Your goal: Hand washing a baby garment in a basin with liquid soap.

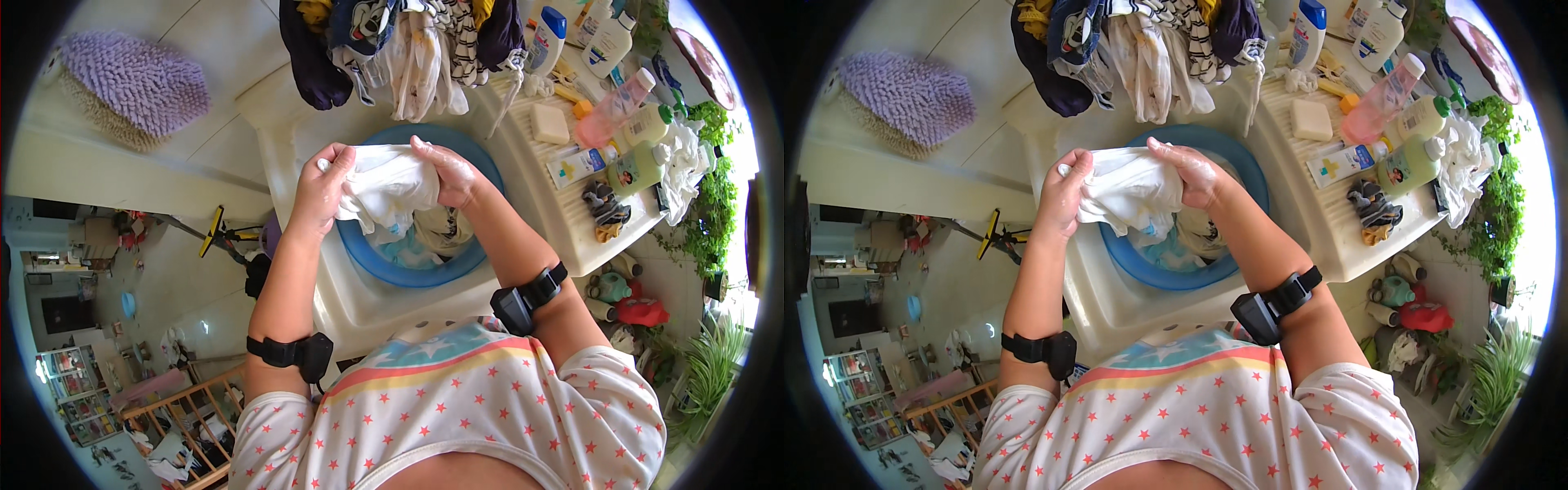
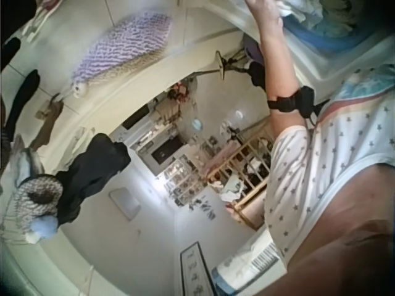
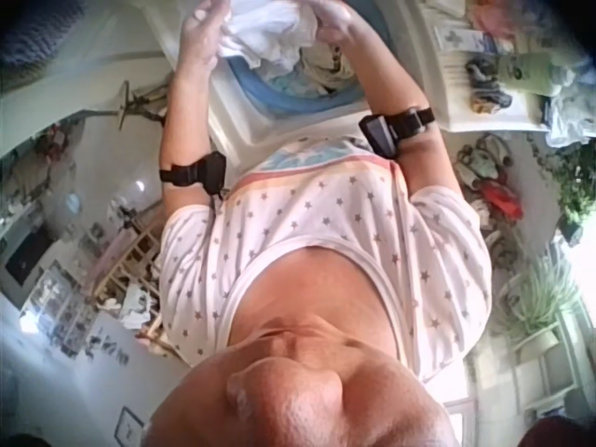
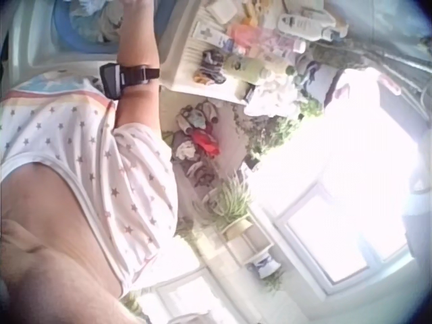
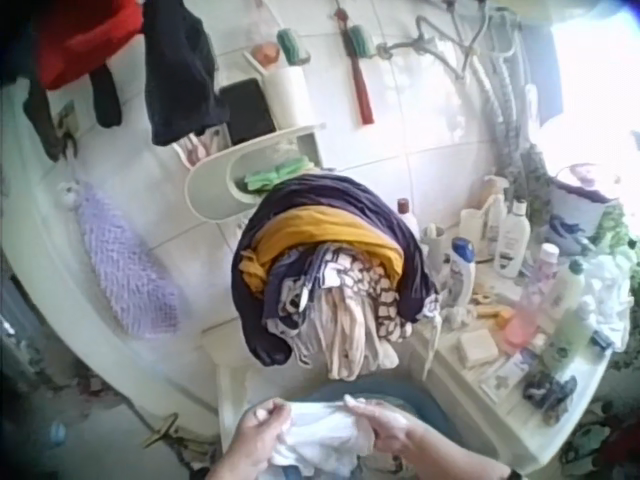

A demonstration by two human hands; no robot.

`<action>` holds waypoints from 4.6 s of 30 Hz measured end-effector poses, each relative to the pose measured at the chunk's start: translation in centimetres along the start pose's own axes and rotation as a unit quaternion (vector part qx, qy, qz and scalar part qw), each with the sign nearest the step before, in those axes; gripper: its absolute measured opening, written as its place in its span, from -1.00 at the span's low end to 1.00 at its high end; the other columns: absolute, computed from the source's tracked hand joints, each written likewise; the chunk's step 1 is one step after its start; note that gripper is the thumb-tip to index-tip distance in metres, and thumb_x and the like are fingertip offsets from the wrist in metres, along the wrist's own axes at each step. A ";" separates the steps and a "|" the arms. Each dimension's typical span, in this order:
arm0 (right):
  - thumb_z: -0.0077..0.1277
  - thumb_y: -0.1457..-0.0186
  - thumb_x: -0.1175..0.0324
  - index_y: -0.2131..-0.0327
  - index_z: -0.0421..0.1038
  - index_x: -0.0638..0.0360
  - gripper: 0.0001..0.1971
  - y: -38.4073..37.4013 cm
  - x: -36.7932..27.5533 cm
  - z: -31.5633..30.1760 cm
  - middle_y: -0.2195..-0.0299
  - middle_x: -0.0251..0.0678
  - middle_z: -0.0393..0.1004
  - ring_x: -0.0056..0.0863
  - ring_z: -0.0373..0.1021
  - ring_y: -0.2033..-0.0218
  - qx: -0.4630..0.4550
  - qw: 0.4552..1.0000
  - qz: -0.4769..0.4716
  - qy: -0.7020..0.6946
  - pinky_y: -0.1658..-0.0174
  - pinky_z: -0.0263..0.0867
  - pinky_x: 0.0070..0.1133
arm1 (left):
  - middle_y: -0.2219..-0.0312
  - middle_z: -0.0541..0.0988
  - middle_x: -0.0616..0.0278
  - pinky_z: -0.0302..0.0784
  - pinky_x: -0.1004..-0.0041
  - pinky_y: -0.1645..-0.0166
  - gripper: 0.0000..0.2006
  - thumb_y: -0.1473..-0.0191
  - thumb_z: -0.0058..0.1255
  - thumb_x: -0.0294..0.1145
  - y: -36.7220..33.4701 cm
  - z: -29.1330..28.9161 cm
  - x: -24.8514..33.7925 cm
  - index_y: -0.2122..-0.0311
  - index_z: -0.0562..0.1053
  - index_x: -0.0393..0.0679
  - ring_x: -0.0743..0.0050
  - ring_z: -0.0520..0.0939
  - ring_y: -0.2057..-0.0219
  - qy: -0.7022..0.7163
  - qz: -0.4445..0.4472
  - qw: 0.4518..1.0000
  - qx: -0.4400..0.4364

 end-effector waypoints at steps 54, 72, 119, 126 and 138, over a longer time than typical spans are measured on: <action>-0.37 -0.10 0.15 0.29 0.31 0.09 -0.70 -4.5 6.3 3.4 0.35 -0.30 0.40 -0.40 0.34 0.31 0.143 0.988 0.061 -0.018 0.23 0.25 -0.48 | 0.69 0.45 -0.01 0.35 0.17 0.48 -0.58 0.01 -0.22 -0.01 -1.5 0.5 -3.3 0.65 0.42 -0.14 -0.03 0.48 0.59 -0.511 0.011 0.798 0.321; -0.39 -0.11 0.16 0.44 0.34 0.04 -0.70 -3.2 6.2 2.8 0.51 -0.38 0.39 -0.40 0.34 0.50 0.201 0.977 0.026 -0.067 0.35 0.28 -0.47 | 0.66 0.44 0.01 0.32 0.19 0.50 -0.64 -0.01 -0.20 -0.08 -1.8 1.6 -3.2 0.59 0.41 -0.15 -0.04 0.46 0.57 -0.514 0.108 0.803 0.282; -0.24 -0.03 0.18 0.33 0.32 0.06 -0.78 -3.3 4.8 -0.3 0.38 -0.36 0.39 -0.49 0.34 0.39 -0.220 0.941 -0.030 -0.253 0.29 0.30 -0.50 | 0.67 0.46 0.10 0.38 0.20 0.44 -0.83 0.19 -0.10 -0.45 -0.5 8.1 -2.9 0.38 0.35 0.01 0.06 0.51 0.55 -0.495 0.255 0.821 0.122; -0.25 -0.07 0.11 0.43 0.33 -0.01 -0.76 -3.7 4.6 -5.8 0.45 -0.40 0.41 -0.50 0.33 0.44 -0.048 0.980 0.097 -0.167 0.35 0.26 -0.52 | 0.53 0.50 0.12 0.37 0.28 0.45 -0.86 0.08 -0.15 -0.48 1.3 9.6 -1.7 0.34 0.34 -0.05 0.06 0.51 0.50 -0.474 0.243 0.841 0.100; -0.21 -0.04 0.13 0.33 0.32 0.12 -0.72 -4.6 5.1 -1.6 0.33 -0.31 0.42 -0.47 0.38 0.35 0.164 0.985 0.024 -0.046 0.30 0.31 -0.49 | 0.57 0.49 0.09 0.36 0.21 0.46 -0.82 0.09 -0.14 -0.45 -0.5 6.6 -1.9 0.30 0.30 -0.01 0.03 0.51 0.49 -0.486 0.166 0.848 0.132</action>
Point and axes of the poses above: each hand's wrist, its own y-axis away from the middle knuckle, its own z-axis out of the palm, x = y × z, the point moved 3 cm from there along -y, towards the middle knuckle
